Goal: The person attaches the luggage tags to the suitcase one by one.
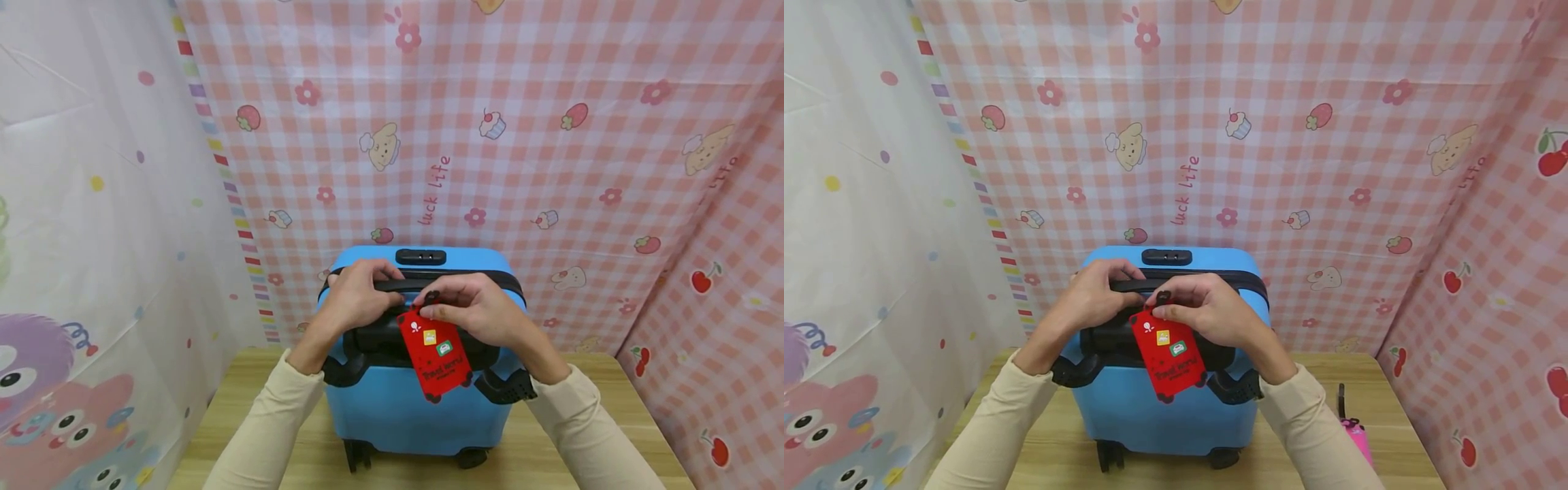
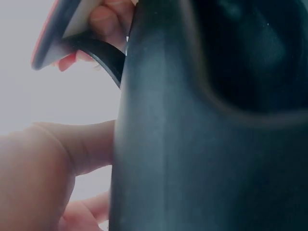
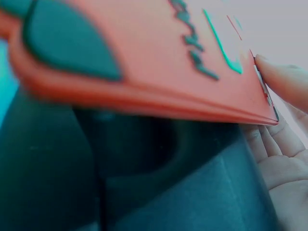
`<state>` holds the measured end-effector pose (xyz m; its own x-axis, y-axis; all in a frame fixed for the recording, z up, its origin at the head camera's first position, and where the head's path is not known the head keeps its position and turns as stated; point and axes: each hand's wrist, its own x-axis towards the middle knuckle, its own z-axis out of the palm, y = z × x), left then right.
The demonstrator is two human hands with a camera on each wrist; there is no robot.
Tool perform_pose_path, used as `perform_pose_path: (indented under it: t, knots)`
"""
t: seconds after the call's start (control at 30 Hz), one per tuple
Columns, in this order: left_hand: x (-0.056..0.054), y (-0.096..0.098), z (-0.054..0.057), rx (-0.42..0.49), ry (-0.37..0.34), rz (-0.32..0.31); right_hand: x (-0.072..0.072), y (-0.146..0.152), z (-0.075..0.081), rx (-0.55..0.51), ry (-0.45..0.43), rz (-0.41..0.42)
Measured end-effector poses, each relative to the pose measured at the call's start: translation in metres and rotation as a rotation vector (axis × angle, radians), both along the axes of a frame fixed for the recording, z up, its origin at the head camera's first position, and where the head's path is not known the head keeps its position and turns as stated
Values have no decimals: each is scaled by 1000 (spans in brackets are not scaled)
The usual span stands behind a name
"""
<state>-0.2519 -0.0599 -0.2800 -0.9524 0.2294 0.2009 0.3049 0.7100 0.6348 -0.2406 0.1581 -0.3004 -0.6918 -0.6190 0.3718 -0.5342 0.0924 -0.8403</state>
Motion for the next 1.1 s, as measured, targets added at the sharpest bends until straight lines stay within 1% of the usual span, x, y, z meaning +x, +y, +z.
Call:
perform_pose_path:
  t: [0.1,0.27,0.4,0.5,0.63,0.7,0.77,0.83,0.93,1.0,1.1]
  knots:
    - [0,-1,-1,26,-9,-16,-1,-1,0,9,11,0]
    - [-1,-3,-1,75,-42,-24,0,-1,0,13,10,-6]
    - [-2,-4,-2,78,-35,-33,1,-2,1,18,8,-19]
    - [-2,-7,-3,89,-34,-54,1,-4,2,24,5,-36]
    - [-1,-14,-5,152,-68,-94,4,-9,5,33,6,-68]
    - [-1,-17,-6,196,-65,-106,6,-13,6,42,12,-86]
    - [-1,-20,-8,226,-25,-113,8,-17,6,54,22,-115]
    - [-1,-21,-10,251,37,-124,9,-21,6,63,39,-142]
    - [-1,-19,-13,258,147,-140,11,-26,5,75,77,-170]
    - [-1,-18,-14,265,205,-148,11,-28,5,87,123,-176]
    - [-1,-16,-15,291,250,-140,10,-29,6,126,241,-193]
